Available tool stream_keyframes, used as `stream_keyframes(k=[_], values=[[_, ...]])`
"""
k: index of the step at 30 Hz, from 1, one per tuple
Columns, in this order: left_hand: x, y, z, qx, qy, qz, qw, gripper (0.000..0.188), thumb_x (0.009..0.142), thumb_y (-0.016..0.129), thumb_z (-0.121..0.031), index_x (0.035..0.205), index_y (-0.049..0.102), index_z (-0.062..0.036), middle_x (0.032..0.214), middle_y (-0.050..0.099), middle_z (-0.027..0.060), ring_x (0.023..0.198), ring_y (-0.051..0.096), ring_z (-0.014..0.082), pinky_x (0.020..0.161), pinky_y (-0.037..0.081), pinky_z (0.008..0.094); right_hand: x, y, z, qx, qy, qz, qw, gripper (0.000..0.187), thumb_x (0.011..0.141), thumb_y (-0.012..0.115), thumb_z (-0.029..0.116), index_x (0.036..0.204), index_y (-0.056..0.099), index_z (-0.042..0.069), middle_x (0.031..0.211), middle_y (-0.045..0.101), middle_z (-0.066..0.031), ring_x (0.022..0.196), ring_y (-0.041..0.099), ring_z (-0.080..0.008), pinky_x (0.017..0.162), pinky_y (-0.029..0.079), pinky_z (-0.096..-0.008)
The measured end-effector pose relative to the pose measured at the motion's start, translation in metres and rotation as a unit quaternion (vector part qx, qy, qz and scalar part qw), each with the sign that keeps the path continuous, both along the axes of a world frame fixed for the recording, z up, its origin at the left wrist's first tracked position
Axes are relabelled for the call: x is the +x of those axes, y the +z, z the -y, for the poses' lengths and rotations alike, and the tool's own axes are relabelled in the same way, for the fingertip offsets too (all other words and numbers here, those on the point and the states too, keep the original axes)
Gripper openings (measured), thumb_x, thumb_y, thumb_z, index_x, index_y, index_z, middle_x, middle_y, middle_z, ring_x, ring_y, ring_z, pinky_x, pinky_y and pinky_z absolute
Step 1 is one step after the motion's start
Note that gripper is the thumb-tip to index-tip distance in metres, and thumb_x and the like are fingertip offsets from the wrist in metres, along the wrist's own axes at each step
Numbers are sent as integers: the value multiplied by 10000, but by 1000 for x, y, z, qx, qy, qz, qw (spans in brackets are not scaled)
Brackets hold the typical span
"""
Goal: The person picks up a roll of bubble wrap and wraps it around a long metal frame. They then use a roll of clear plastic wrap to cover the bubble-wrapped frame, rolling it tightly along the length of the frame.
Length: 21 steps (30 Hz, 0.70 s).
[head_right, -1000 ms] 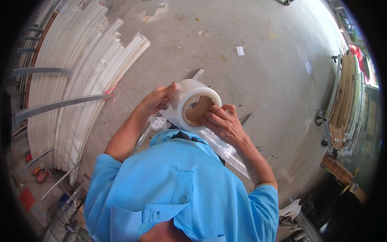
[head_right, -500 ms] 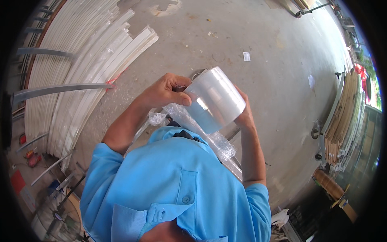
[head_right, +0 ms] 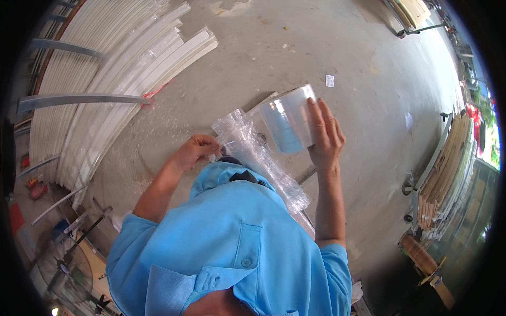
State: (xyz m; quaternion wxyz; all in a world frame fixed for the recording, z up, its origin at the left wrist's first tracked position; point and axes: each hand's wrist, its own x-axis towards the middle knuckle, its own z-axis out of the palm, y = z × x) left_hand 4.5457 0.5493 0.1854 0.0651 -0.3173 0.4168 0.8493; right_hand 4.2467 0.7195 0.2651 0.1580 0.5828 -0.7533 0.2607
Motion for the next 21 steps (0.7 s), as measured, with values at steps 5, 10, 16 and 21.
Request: stream_keyframes(k=[5,10,16,21], values=[[29,-61,-26,-38,77,52,995,220,928,680,-243,849,694,-38,718,609,-10,568,473,47,512,373,223,24,-41,24,85,52,-8,995,790,655,799,27,1385,535,173,1300,583,-113,1032,658,-288,804,603,-368],[19,-130,-40,-144,113,144,973,230,919,680,-241,870,698,-17,709,616,11,592,541,94,564,456,255,22,-95,42,159,60,21,985,829,648,772,2,1407,493,188,1313,532,-98,1027,620,-280,769,591,-385],[0,-167,-50,-106,135,84,982,224,957,618,-226,912,688,-17,758,655,44,661,612,122,650,491,279,2,-162,24,268,29,45,962,762,699,745,44,1398,473,182,1265,553,-71,1000,620,-283,765,584,-410],[-3,-173,-50,-79,133,47,987,236,954,631,-259,989,689,-33,822,675,38,707,627,127,689,510,269,2,-204,13,344,1,77,936,705,749,733,105,1395,456,161,1212,587,-83,1038,623,-306,794,571,-432]])
